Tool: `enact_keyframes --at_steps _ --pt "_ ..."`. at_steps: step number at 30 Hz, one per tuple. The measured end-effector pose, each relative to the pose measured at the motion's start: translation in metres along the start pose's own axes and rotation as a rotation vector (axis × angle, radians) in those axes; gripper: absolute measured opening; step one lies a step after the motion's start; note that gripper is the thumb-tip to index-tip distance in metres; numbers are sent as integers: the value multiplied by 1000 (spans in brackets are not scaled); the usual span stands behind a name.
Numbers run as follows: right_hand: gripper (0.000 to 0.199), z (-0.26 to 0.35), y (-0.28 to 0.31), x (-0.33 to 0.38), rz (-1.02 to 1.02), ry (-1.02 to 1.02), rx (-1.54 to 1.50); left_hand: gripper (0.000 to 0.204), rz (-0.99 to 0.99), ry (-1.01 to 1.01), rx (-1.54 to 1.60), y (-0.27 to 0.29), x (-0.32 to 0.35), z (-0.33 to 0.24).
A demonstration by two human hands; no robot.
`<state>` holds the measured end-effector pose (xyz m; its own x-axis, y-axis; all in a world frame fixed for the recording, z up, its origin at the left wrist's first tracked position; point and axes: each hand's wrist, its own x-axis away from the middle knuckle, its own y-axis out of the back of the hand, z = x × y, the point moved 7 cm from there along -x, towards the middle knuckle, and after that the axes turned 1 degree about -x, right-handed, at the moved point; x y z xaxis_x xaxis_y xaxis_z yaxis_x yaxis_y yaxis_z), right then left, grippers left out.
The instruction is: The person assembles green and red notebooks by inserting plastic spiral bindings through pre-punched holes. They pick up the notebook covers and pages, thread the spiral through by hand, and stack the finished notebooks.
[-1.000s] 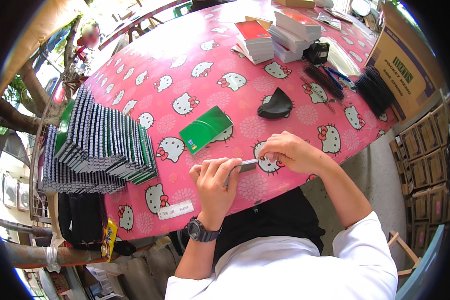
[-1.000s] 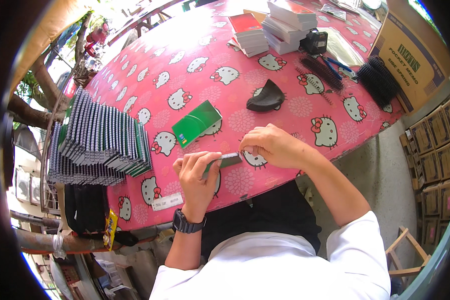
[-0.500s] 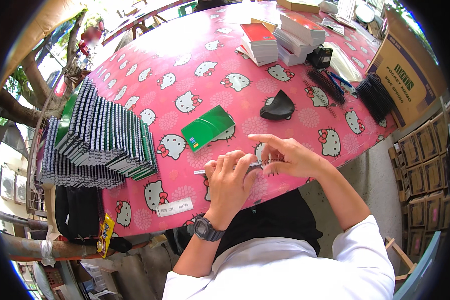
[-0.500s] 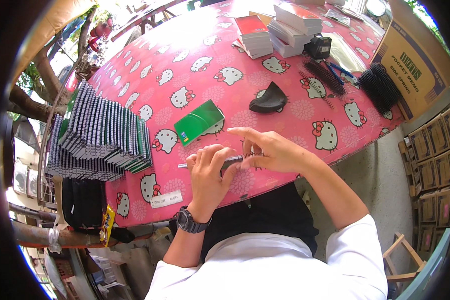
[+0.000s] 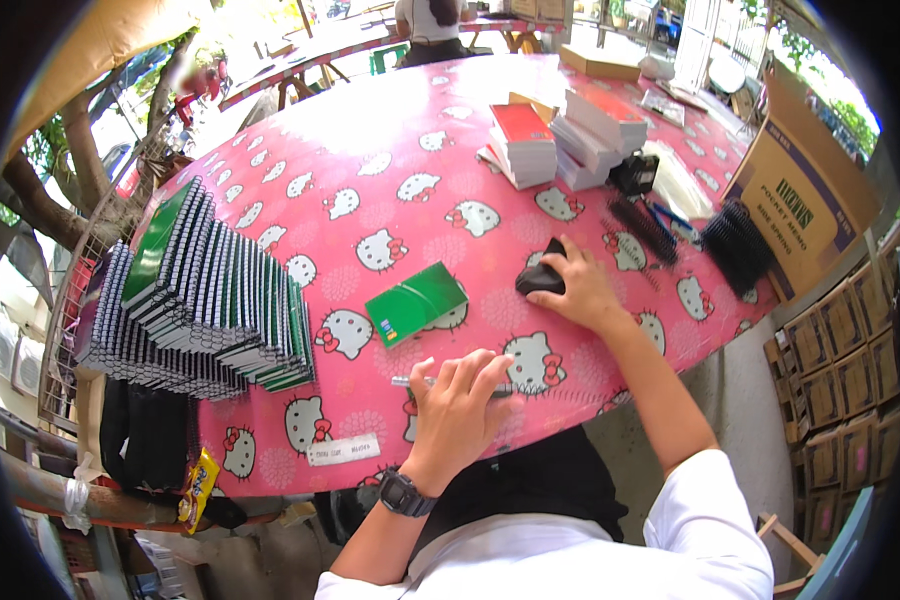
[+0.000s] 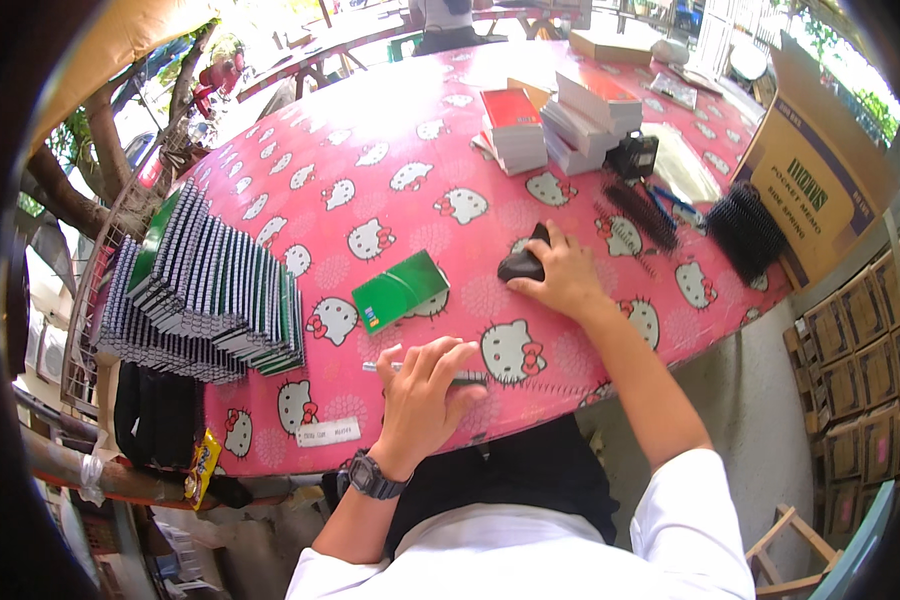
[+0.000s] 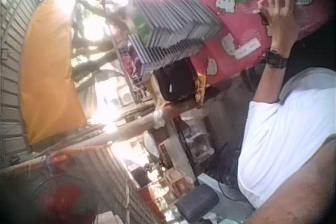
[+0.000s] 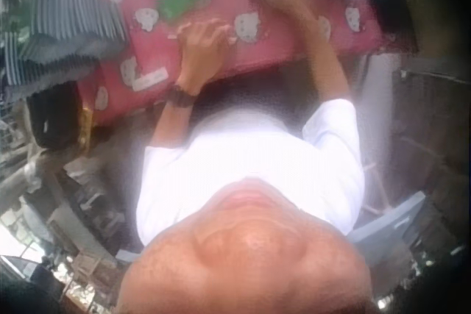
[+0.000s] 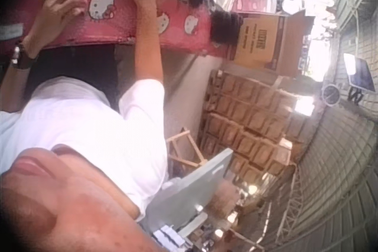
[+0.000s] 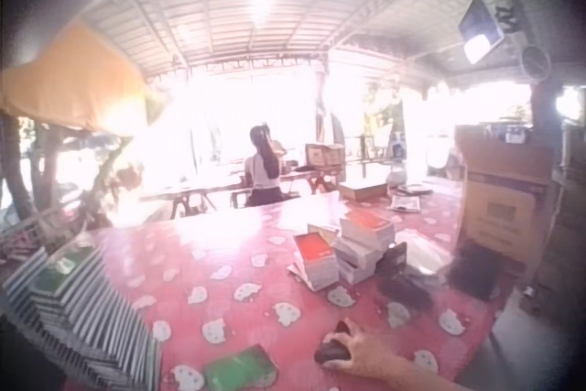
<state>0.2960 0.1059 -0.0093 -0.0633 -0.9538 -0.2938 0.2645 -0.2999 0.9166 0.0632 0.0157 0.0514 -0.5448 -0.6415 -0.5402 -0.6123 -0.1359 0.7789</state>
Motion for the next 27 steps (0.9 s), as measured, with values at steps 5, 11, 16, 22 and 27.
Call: enact_keyframes --at_steps 5,11,16,22,27 --pt "63 6 14 -1 -29 -19 -97 26 30 -29 -5 -11 5 8" --pt "52 57 40 46 418 244 -1173 31 -106 92 26 12 12 42" --pt "49 81 35 62 340 183 -900 30 -134 43 68 11 11 42" --pt "48 82 26 53 332 159 -706 39 -140 45 83 12 11 43" --pt "48 107 36 50 479 274 -1050 70 -126 126 158 11 13 48"
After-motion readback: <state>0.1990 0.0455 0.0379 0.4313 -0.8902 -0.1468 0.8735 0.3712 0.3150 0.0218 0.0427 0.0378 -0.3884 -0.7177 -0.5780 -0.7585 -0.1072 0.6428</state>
